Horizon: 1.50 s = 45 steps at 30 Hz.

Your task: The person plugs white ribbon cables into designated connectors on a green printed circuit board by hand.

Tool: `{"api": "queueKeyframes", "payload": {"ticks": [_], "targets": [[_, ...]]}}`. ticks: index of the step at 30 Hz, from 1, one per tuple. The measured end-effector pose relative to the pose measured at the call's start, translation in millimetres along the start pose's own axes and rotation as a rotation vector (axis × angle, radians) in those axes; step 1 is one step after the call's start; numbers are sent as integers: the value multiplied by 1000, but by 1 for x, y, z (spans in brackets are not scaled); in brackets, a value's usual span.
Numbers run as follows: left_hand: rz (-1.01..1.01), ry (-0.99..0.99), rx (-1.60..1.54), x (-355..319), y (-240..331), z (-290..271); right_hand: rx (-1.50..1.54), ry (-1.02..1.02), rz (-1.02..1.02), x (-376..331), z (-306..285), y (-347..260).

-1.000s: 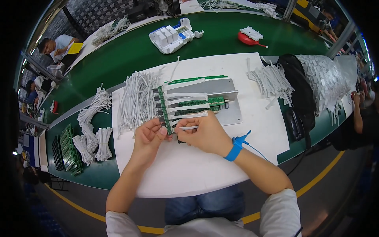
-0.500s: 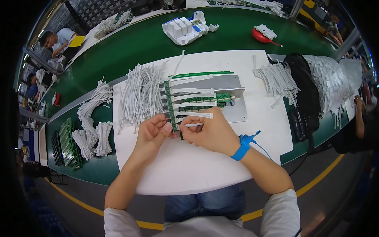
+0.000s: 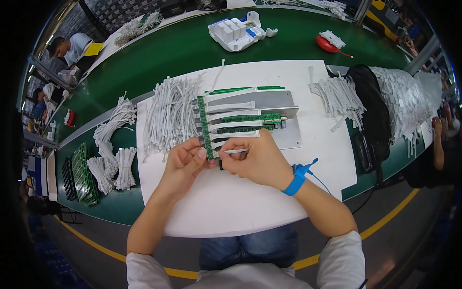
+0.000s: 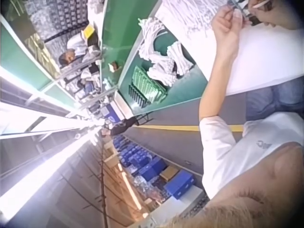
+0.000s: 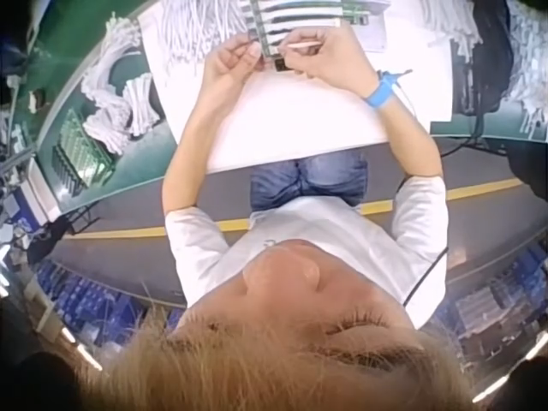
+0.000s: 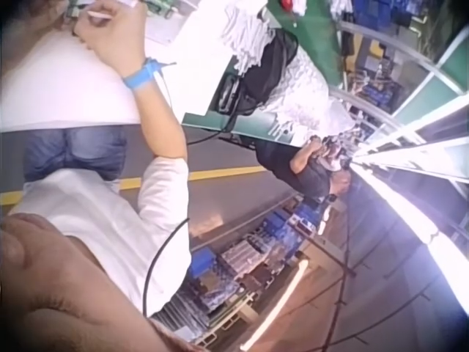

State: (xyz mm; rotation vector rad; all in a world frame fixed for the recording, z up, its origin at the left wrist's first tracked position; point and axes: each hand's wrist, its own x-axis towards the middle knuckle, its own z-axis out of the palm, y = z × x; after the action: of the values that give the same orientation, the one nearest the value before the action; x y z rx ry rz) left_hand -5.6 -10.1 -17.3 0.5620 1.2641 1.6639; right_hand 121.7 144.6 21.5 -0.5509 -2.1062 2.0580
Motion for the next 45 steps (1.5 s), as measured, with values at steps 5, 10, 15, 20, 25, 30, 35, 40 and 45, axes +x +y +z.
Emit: {"api": "queueKeyframes", "payload": {"ticks": [5,10,15,20,25,30,35,40,45], "targets": [[10,-6,-3,-1,0,0,6,13,18,-1,0,-3],[12,-17,-8,-1,1,2,19,1,60,0,-2,0],[5,0,-35,0,1,4,5,-12,48,1,-4,2],[-3,-12,-43,-1,1,3,4,-28,74,1,-4,2],[-7,-19,-56,-1,0,2,-19,-35,77,0,-4,2],[-9,-29,-59,0,0,1,-8,-33,68,0,-4,-1],[-10,-27,-54,0,0,0,-25,-31,41,1,-3,0],[-9,-15,-87,0,3,2,-17,-28,85,1,-3,-1],[-12,-3,-86,0,3,2,-16,-23,105,1,-3,-2]]}}
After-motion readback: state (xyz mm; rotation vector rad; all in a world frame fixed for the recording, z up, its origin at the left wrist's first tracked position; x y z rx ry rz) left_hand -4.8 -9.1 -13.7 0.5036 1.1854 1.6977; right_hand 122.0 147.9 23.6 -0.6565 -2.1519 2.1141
